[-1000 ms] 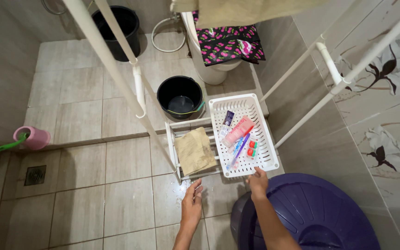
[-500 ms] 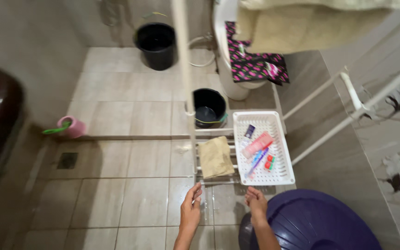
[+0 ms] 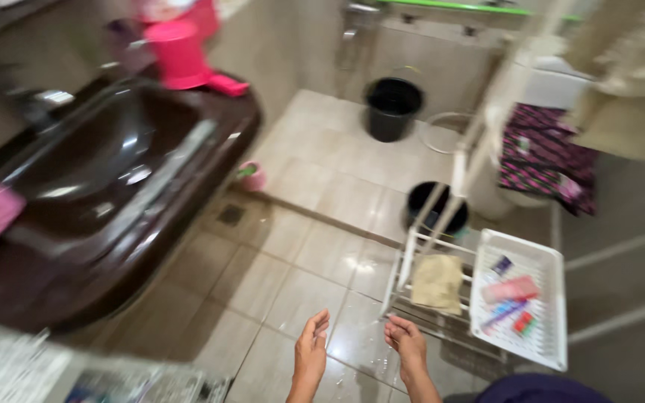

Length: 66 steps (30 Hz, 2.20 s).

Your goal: The person takes toiletry bottles and tubes from a small rolling storage cart and places them onto the corner shower shelf and the ledge above the sink. They arrange bottles on the shelf, handle a toothbrush and a pink cup, and hold up a tube and a cloth while sorting items between the cart and the shelves.

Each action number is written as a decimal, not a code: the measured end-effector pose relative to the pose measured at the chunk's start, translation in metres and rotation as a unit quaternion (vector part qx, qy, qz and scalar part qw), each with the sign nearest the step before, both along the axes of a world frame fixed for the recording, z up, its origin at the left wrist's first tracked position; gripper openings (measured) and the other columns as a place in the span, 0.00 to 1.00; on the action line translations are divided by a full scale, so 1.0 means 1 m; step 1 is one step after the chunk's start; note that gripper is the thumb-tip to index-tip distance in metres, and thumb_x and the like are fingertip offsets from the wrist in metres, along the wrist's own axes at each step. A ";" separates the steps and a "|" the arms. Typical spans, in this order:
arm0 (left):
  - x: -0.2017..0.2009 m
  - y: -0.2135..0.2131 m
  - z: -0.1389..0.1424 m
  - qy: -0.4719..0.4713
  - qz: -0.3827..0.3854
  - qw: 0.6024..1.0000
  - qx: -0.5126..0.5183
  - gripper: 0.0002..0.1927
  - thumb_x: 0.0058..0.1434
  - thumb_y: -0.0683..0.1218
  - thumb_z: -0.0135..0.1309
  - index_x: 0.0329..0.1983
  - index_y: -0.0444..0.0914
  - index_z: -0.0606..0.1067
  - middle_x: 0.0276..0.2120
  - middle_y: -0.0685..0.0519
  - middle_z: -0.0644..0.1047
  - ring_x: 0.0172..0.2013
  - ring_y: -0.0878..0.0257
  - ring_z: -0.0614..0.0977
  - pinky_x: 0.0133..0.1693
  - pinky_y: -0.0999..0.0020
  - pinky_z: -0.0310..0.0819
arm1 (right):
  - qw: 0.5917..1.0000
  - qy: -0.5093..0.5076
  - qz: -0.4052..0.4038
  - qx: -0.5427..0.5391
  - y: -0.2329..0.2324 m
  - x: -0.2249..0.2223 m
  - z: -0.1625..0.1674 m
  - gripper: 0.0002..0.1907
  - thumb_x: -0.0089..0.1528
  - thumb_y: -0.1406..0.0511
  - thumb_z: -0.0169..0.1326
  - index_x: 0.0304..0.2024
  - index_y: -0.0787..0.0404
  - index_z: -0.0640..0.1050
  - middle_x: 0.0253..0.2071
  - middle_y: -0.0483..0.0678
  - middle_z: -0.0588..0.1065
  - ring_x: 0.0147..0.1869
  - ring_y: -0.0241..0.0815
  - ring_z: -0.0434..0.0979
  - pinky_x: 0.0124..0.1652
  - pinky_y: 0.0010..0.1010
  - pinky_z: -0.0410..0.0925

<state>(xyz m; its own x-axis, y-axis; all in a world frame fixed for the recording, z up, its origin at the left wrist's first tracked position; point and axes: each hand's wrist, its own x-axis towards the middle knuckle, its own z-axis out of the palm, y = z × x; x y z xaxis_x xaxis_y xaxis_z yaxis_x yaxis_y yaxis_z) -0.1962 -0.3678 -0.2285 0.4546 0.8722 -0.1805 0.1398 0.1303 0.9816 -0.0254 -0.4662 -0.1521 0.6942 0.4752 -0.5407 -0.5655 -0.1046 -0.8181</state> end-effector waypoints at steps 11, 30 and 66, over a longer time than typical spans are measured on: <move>-0.261 0.003 0.036 0.010 0.206 0.977 0.053 0.23 0.64 0.32 0.41 0.61 0.37 0.72 0.58 0.48 0.80 0.59 0.59 0.81 0.60 0.67 0.71 | 0.976 -0.015 0.218 0.027 0.082 -0.227 0.032 0.15 0.64 0.73 0.51 0.53 0.69 0.77 0.42 0.53 0.80 0.42 0.40 0.79 0.43 0.31 0.75; -0.477 -0.033 0.024 0.030 0.368 0.929 0.011 0.23 0.64 0.32 0.42 0.62 0.38 0.72 0.58 0.49 0.79 0.57 0.60 0.82 0.58 0.67 0.72 | 0.905 -0.073 0.419 0.018 0.127 -0.460 0.006 0.14 0.62 0.75 0.53 0.51 0.68 0.78 0.43 0.50 0.78 0.42 0.40 0.79 0.42 0.32 0.74; -0.511 -0.002 -0.044 -0.006 0.394 0.919 -0.025 0.22 0.66 0.33 0.42 0.63 0.36 0.71 0.60 0.47 0.77 0.58 0.57 0.81 0.60 0.65 0.71 | 0.874 -0.200 0.438 0.062 0.208 -0.515 -0.077 0.08 0.65 0.72 0.53 0.47 0.67 0.77 0.39 0.50 0.79 0.38 0.38 0.82 0.39 0.28 0.75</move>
<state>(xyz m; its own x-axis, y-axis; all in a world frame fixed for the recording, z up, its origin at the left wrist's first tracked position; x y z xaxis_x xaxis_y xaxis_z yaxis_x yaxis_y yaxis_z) -0.7070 -0.3693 -0.2727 -0.3116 0.9226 -0.2276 -0.0275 0.2306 0.9727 -0.5408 -0.2582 -0.2291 0.1558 0.9570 -0.2447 0.0213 -0.2509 -0.9678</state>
